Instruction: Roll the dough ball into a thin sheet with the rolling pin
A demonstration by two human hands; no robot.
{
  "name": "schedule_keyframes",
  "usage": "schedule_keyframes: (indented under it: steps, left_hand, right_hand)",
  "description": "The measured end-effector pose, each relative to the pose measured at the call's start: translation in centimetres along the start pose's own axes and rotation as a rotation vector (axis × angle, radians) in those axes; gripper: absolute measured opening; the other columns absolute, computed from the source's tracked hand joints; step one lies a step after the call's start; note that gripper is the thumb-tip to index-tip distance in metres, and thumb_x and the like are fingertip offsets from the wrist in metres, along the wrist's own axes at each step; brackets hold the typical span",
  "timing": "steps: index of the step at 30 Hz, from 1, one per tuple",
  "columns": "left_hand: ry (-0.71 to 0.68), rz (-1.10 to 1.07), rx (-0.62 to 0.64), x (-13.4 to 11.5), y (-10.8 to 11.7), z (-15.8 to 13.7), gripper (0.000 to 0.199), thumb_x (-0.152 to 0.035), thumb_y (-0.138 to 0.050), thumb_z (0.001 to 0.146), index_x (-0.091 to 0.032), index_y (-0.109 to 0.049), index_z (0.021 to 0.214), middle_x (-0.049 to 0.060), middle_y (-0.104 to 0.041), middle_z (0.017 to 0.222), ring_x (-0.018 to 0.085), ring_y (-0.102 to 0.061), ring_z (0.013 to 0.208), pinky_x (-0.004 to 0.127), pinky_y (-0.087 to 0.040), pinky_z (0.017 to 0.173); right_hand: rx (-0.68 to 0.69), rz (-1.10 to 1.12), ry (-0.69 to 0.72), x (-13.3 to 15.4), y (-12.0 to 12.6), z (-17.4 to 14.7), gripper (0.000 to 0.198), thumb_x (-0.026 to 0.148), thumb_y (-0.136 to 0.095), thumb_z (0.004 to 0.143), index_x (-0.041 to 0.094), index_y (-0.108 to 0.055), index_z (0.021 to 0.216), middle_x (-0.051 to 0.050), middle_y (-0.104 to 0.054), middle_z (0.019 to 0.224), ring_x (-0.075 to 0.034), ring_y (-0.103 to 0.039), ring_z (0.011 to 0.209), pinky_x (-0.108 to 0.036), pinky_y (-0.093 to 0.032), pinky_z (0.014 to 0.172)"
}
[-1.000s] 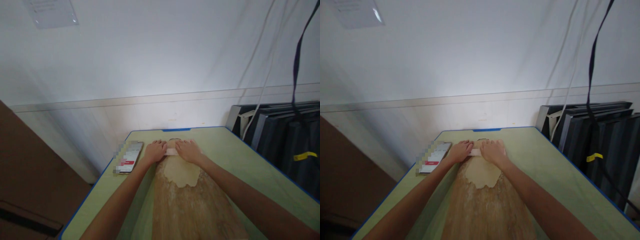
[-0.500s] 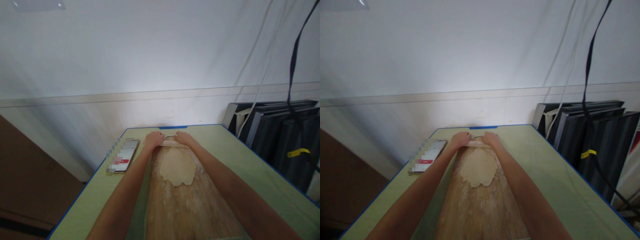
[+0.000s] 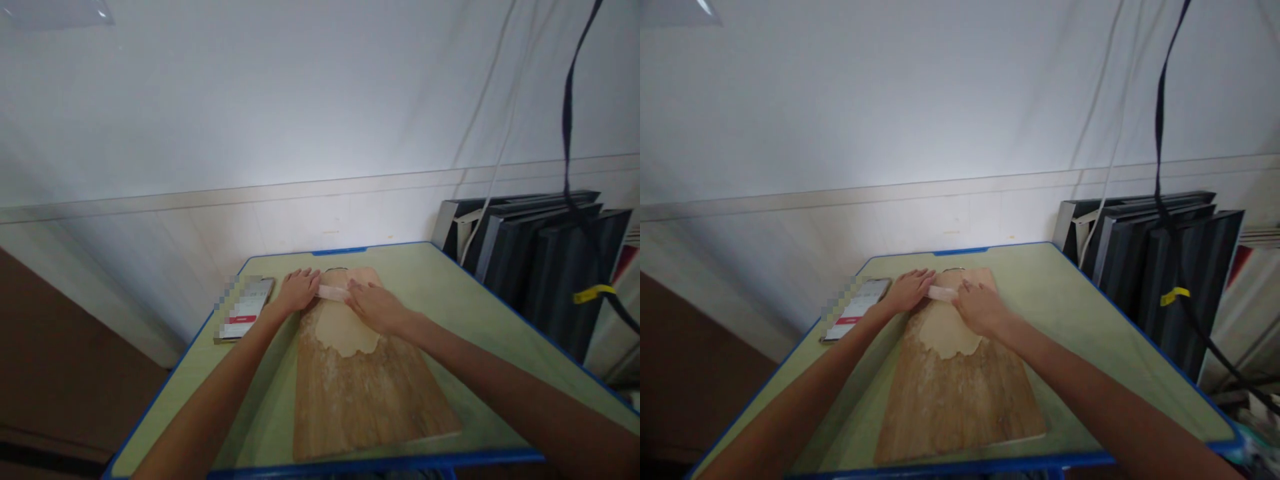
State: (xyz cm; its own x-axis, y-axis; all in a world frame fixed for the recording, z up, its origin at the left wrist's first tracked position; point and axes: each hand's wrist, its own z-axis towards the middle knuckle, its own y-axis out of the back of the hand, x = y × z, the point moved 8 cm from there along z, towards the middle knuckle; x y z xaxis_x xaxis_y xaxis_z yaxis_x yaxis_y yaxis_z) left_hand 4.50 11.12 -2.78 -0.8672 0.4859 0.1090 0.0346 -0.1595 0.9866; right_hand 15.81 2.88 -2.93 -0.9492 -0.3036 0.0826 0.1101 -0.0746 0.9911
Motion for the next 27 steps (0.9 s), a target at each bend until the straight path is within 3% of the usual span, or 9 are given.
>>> schedule_keyframes:
  steps: [3, 7, 15, 18, 22, 24, 27]
  left_hand:
    - [0.072, 0.025, 0.004, -0.4, 0.1, 1.2, 0.044, -0.031, -0.019, 0.092, -0.024, -0.044, 0.128, 0.006, -0.045, 0.135, 0.024, -0.039, 0.124, 0.040, -0.029, 0.101]
    - [0.101, 0.011, 0.042, -1.5, 0.3, 3.5, 0.042, -0.029, -0.020, 0.092, -0.023, -0.051, 0.121, 0.008, -0.055, 0.124, 0.026, -0.047, 0.116, 0.046, -0.034, 0.094]
    - [0.121, -0.003, 0.121, -1.6, 0.1, 4.6, 0.043, -0.032, -0.022, 0.090, -0.020, -0.060, 0.108, 0.012, -0.061, 0.116, 0.028, -0.057, 0.104, 0.043, -0.043, 0.082]
    - [0.092, 0.018, 0.109, -1.7, 0.3, 3.3, 0.044, -0.032, -0.022, 0.091, -0.020, -0.060, 0.107, 0.012, -0.062, 0.113, 0.028, -0.058, 0.103, 0.043, -0.042, 0.082]
    - [0.042, 0.038, 0.051, -1.5, 0.6, 1.2, 0.046, -0.032, -0.018, 0.092, -0.021, -0.058, 0.110, 0.009, -0.062, 0.114, 0.025, -0.056, 0.106, 0.042, -0.040, 0.087]
    - [0.009, 0.021, 0.006, -1.2, 0.7, 0.4, 0.045, -0.032, -0.016, 0.093, -0.023, -0.051, 0.120, 0.006, -0.055, 0.126, 0.022, -0.049, 0.115, 0.041, -0.036, 0.095]
    - [-0.012, -0.047, -0.017, -1.0, 0.5, -0.4, 0.046, -0.036, -0.015, 0.093, -0.023, -0.040, 0.130, 0.006, -0.042, 0.138, 0.023, -0.036, 0.127, 0.052, -0.025, 0.102]
  right_hand:
    - [-0.050, -0.041, -0.045, -0.5, 0.1, 0.0, 0.048, 0.032, -0.020, 0.094, 0.008, -0.044, 0.128, -0.015, -0.040, 0.138, -0.023, -0.036, 0.126, -0.038, -0.027, 0.102]
    - [-0.105, -0.066, -0.096, -2.0, 0.5, 1.2, 0.049, 0.038, -0.019, 0.095, 0.012, -0.043, 0.128, -0.015, -0.048, 0.132, -0.024, -0.037, 0.124, -0.039, -0.027, 0.100]
    - [-0.034, -0.020, -0.149, -5.1, -0.1, 3.0, 0.051, 0.036, -0.011, 0.095, 0.017, -0.048, 0.125, -0.013, -0.050, 0.130, -0.025, -0.043, 0.120, -0.045, -0.034, 0.095]
    - [-0.049, -0.037, -0.116, -4.2, -0.2, 2.4, 0.050, 0.037, -0.017, 0.095, 0.013, -0.054, 0.119, -0.016, -0.048, 0.131, -0.028, -0.039, 0.124, -0.046, -0.030, 0.098]
    - [-0.177, -0.152, -0.056, -1.8, 0.4, 0.6, 0.047, 0.036, -0.032, 0.093, 0.003, -0.052, 0.118, -0.021, -0.043, 0.133, -0.026, -0.033, 0.128, -0.038, -0.025, 0.103]
    - [-0.216, -0.212, -0.050, -0.8, 0.6, -0.3, 0.043, 0.033, -0.040, 0.090, 0.003, -0.051, 0.119, -0.021, -0.047, 0.130, -0.025, -0.039, 0.124, -0.035, -0.032, 0.100]
    - [-0.234, -0.263, -0.024, 0.5, 1.0, -1.9, 0.035, 0.031, -0.049, 0.087, 0.008, -0.055, 0.112, -0.020, -0.058, 0.117, -0.026, -0.053, 0.110, -0.036, -0.042, 0.090]
